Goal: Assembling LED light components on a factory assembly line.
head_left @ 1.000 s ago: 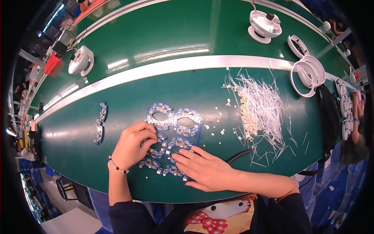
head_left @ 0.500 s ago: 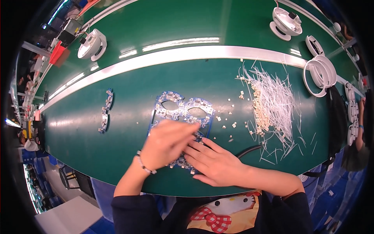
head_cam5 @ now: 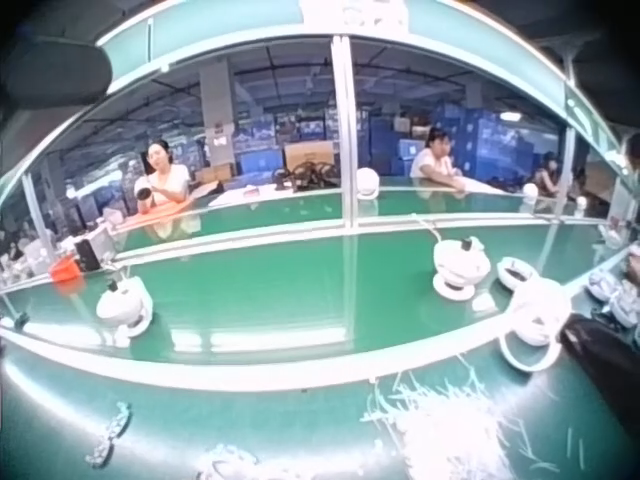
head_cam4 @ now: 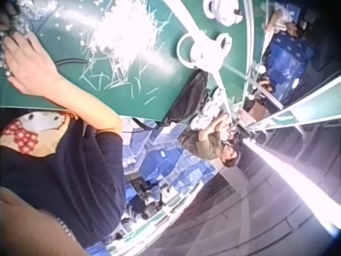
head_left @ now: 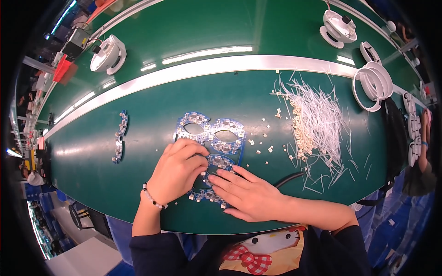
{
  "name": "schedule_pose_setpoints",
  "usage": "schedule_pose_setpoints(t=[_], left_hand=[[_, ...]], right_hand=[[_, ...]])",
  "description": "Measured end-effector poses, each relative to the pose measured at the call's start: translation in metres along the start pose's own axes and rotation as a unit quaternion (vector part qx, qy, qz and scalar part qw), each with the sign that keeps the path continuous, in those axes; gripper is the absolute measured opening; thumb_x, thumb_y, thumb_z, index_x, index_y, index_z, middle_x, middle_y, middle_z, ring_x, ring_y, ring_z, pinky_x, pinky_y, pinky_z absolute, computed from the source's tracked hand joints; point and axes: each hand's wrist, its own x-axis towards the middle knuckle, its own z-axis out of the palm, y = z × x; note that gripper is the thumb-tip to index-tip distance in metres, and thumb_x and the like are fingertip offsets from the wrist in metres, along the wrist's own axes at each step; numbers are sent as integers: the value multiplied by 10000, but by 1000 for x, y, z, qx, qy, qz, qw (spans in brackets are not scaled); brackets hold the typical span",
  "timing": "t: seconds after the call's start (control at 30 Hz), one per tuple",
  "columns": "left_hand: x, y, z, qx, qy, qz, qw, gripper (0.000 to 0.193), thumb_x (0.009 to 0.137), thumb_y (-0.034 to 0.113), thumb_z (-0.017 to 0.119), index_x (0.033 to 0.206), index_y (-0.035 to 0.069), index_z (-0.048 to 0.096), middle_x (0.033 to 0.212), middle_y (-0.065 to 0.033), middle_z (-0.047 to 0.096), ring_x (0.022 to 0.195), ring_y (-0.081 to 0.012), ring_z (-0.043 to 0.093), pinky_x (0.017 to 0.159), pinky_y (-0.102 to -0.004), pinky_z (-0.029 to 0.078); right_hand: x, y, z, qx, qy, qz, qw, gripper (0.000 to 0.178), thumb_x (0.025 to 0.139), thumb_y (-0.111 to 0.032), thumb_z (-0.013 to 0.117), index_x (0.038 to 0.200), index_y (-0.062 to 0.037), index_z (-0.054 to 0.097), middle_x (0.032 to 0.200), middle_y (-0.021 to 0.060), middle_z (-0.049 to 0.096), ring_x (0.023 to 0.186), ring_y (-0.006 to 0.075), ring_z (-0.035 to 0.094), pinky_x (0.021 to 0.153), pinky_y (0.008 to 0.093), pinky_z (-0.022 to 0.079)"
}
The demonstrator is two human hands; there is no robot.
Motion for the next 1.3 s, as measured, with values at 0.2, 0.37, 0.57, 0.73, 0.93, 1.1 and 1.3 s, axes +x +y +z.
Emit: schedule_pose_setpoints(t=[0.2,0.37,0.57,0.73,0.93,1.1,1.3], left_hand=[[-2,7,-5,-86,97,-5,992,104,670,-11,629,748,53,604,815,-58,614,817,-223,593,824,-378,443],[2,25,15,-117,83,35,989,415,722,-23,603,1126,62,564,842,-60,638,806,-227,614,901,-405,418],[-6,-4,-19,-89,28,3,996,158,638,0,676,787,37,639,896,-73,625,818,-248,586,745,-338,461],[-12,-6,-9,-36,-21,4,999,111,649,55,677,754,54,639,904,-17,587,883,-212,534,788,-339,404],[-10,-4,-9,-55,-29,-16,998,105,674,38,650,767,57,604,870,-39,593,848,-232,543,776,-345,409],[-10,6,-12,-183,41,-85,979,126,690,22,655,772,64,569,858,-44,624,843,-218,590,845,-369,415],[-1,23,19,-142,79,61,985,309,714,18,644,1019,49,611,771,-40,634,771,-203,615,904,-387,411]], right_hand=[[1,-1,-1,-26,-17,-15,999,497,815,-323,531,1174,18,483,1311,152,386,1238,271,341,1047,432,217],[2,-3,-2,-13,20,-23,999,429,781,-274,578,1101,5,521,1264,148,425,1209,274,372,1016,439,279],[-3,2,7,-6,123,-53,991,277,709,-187,664,933,-35,606,1073,93,564,1017,239,527,937,406,395],[0,-1,4,-17,119,-45,992,246,701,-170,665,900,-35,610,1036,88,581,983,237,546,921,389,408],[-1,0,5,-7,111,-38,993,238,703,-162,658,892,-25,610,1054,98,582,993,232,545,925,382,408],[-2,0,3,25,123,-46,991,197,734,-138,612,858,13,589,1039,127,567,1001,262,523,944,412,379],[-6,3,10,-55,226,-163,959,159,694,-140,662,802,-35,611,971,90,606,888,228,569,833,393,458]])
